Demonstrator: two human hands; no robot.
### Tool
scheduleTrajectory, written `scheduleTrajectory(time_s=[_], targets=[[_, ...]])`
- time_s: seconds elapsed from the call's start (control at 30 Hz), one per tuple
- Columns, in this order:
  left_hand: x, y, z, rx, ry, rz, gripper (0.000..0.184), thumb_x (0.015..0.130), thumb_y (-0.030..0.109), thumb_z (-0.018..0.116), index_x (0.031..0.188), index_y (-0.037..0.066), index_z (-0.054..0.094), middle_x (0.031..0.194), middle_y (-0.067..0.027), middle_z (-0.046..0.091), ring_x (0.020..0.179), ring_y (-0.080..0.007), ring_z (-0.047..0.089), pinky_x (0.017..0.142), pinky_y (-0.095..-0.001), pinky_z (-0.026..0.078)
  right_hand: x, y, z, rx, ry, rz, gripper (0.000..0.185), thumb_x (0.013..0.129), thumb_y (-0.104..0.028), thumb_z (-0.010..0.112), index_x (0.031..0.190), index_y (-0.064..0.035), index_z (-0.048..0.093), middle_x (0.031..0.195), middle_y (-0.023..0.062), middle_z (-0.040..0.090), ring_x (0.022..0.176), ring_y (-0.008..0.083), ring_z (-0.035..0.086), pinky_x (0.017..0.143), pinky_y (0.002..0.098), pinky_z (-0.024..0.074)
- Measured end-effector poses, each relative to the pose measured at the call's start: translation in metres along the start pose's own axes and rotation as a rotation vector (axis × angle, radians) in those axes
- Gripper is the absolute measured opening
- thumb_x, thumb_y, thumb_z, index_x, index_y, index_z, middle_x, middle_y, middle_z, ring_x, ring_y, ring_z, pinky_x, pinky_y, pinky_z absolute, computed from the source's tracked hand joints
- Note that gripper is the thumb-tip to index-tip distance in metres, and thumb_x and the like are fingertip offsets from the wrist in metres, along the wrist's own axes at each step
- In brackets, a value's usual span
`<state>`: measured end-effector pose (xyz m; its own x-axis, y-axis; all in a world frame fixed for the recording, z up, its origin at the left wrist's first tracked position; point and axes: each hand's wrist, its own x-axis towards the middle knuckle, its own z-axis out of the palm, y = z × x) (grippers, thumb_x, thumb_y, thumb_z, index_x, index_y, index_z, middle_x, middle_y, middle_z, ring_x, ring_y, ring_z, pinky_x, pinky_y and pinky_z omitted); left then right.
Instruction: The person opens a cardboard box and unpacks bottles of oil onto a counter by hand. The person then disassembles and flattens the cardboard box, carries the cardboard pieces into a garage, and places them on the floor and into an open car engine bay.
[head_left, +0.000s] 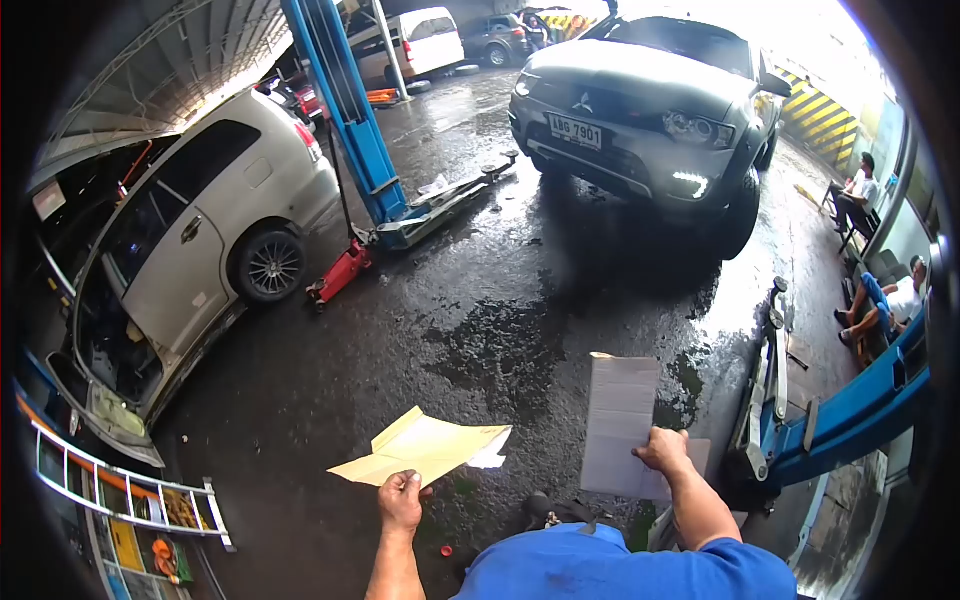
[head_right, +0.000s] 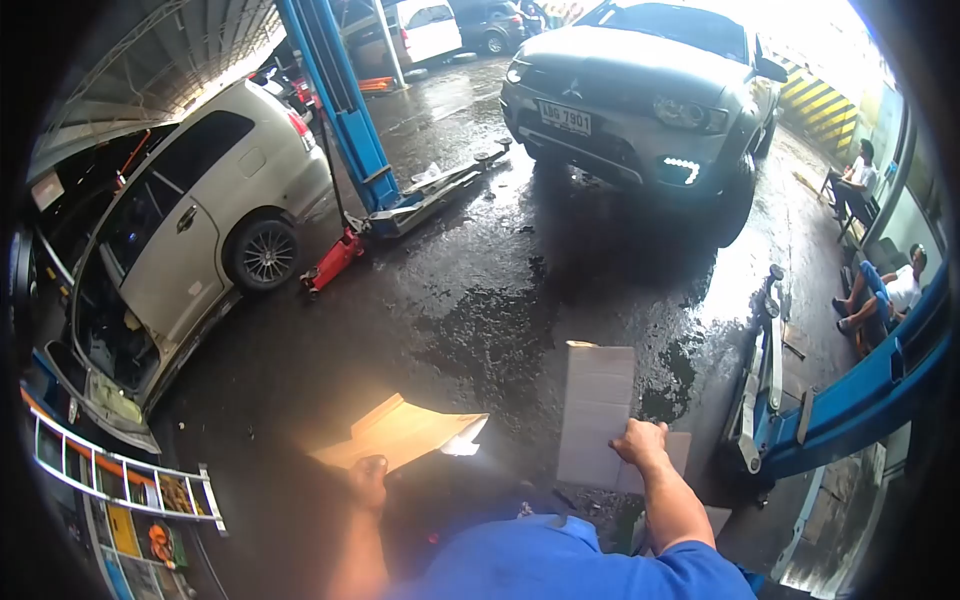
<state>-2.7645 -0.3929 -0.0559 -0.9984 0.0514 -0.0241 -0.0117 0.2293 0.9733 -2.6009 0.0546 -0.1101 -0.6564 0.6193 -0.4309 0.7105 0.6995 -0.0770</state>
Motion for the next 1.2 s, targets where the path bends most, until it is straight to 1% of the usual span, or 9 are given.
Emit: scheduleTrajectory(time_s=[0.07, 0.17, 0.33, 0.5, 0.6, 0.77, 0.9, 1.03, 1.2], targets=[[0.048, 0.004, 0.001, 0.058, -0.014, 0.116, 0.015, 0.089, 0.004, 0.058, 0.094, -0.01, 0.062, 0.083, -0.0138, 0.067, 0.069, -0.0191, 0.068, 0.063, -0.0308, 0.059, 0.038, -0.044, -0.036, -0.042, -0.012, -0.079, 0.054, 0.078, -0.051, 0.069, 0.106, -0.0049, 0.067, 0.103, 0.0176, 0.07, 0.103, 0.0307, 0.065, 0.098, 0.0483, 0.0355], [0.124, -0.006, 0.006, -0.138, 0.023, 0.087, 0.017, 0.087, 0.003, 0.057, 0.097, -0.011, 0.06, 0.084, -0.0152, 0.067, 0.069, -0.0203, 0.068, 0.062, -0.0307, 0.058, 0.11, -0.099, -0.071, -0.031, 0.052, -0.151, 0.053, 0.079, -0.05, 0.068, 0.106, -0.0042, 0.066, 0.099, 0.0185, 0.071, 0.102, 0.0312, 0.065, 0.099, 0.0483, 0.0347], [0.268, 0.002, 0.018, 0.003, -0.042, 0.034, 0.021, 0.085, 0.007, 0.061, 0.097, -0.01, 0.062, 0.088, -0.0156, 0.068, 0.078, -0.0223, 0.068, 0.071, -0.0312, 0.056, 0.223, -0.184, -0.125, 0.04, -0.002, -0.223, 0.057, 0.079, -0.052, 0.068, 0.112, -0.0055, 0.065, 0.101, 0.0168, 0.07, 0.102, 0.0298, 0.065, 0.099, 0.0461, 0.0337], [0.449, -0.014, 0.047, 0.228, -0.155, 0.204, 0.025, 0.079, 0.008, 0.064, 0.098, -0.007, 0.067, 0.094, -0.0174, 0.07, 0.091, -0.0256, 0.067, 0.085, -0.0334, 0.051, 0.338, -0.242, -0.149, 0.057, 0.02, -0.013, 0.056, 0.079, -0.051, 0.068, 0.115, -0.0077, 0.065, 0.107, 0.0152, 0.07, 0.107, 0.0292, 0.064, 0.099, 0.0457, 0.0338], [0.548, 0.002, 0.088, 0.223, -0.25, 0.296, 0.029, 0.078, 0.009, 0.065, 0.103, -0.007, 0.067, 0.1, -0.0228, 0.069, 0.096, -0.0295, 0.067, 0.088, -0.0357, 0.051, 0.399, -0.265, -0.177, 0.1, 0.098, 0.144, 0.055, 0.078, -0.05, 0.07, 0.113, -0.0073, 0.066, 0.106, 0.0162, 0.07, 0.108, 0.0324, 0.063, 0.1, 0.0465, 0.0366], [0.695, 0.044, 0.167, 0.094, -0.471, 0.289, 0.041, 0.083, 0.006, 0.063, 0.121, -0.009, 0.057, 0.109, -0.0148, 0.066, 0.099, -0.018, 0.062, 0.088, -0.0296, 0.05, 0.486, -0.298, -0.227, 0.131, 0.16, 0.307, 0.056, 0.077, -0.049, 0.071, 0.113, -0.0062, 0.065, 0.106, 0.0184, 0.069, 0.106, 0.0351, 0.063, 0.096, 0.0471, 0.0402], [0.78, 0.055, 0.227, 0.113, -0.566, 0.279, 0.048, 0.083, 0.01, 0.064, 0.126, -0.01, 0.054, 0.11, -0.0154, 0.066, 0.1, -0.0171, 0.062, 0.089, -0.0283, 0.049, 0.551, -0.311, -0.246, 0.112, 0.148, 0.312, 0.054, 0.076, -0.048, 0.072, 0.11, -0.0064, 0.066, 0.105, 0.018, 0.069, 0.104, 0.0348, 0.064, 0.096, 0.0462, 0.04], [0.907, 0.054, 0.321, 0.085, -0.659, 0.085, 0.048, 0.085, 0.017, 0.065, 0.125, -0.008, 0.056, 0.102, -0.0144, 0.069, 0.096, -0.0167, 0.063, 0.088, -0.0284, 0.049, 0.67, -0.339, -0.285, 0.136, 0.161, 0.3, 0.051, 0.075, -0.046, 0.073, 0.106, -0.006, 0.068, 0.1, 0.0171, 0.071, 0.1, 0.0337, 0.065, 0.094, 0.0445, 0.0391], [1.067, 0.058, 0.427, 0.204, -0.562, 0.215, 0.035, 0.087, 0.024, 0.066, 0.106, -0.006, 0.067, 0.094, -0.0179, 0.071, 0.076, -0.0209, 0.068, 0.072, -0.0307, 0.053, 0.856, -0.385, -0.375, 0.237, 0.271, 0.216, 0.047, 0.076, -0.043, 0.074, 0.103, -0.0049, 0.068, 0.097, 0.0179, 0.071, 0.099, 0.0333, 0.065, 0.095, 0.0447, 0.0372]])
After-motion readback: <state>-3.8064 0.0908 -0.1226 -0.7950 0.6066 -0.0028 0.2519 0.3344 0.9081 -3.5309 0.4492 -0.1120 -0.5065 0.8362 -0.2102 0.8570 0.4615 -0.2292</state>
